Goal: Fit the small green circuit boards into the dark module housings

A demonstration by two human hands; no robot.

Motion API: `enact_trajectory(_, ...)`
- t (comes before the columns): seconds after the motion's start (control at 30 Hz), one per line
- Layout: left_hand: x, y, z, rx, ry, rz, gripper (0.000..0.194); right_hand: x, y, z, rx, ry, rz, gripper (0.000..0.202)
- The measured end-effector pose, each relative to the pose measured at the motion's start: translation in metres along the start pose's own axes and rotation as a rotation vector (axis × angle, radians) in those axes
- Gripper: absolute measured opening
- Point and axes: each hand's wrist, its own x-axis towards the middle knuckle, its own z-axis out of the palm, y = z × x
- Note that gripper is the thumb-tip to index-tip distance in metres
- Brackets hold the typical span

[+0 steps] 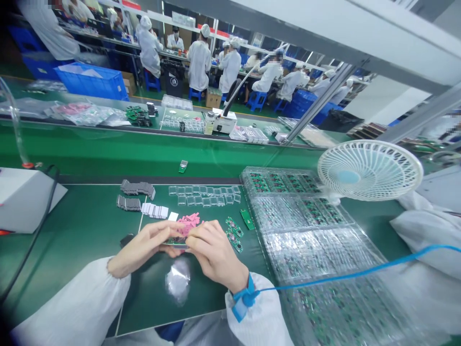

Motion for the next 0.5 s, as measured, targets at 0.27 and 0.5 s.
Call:
enact_trajectory(0.27, 0.006, 0.004, -0.025, -0.512, 0.237, -0.07, 0.019, 0.092, 0.08, 0.015, -0.077, -0.169, 0.285, 0.029)
enact_trajectory(0.5, 0.013, 0.007, -0.032, -0.685, 0.409, -0.123, 0.027, 0.181, 0.202, 0.059, -0.268, -0.225, 0.551, 0.038)
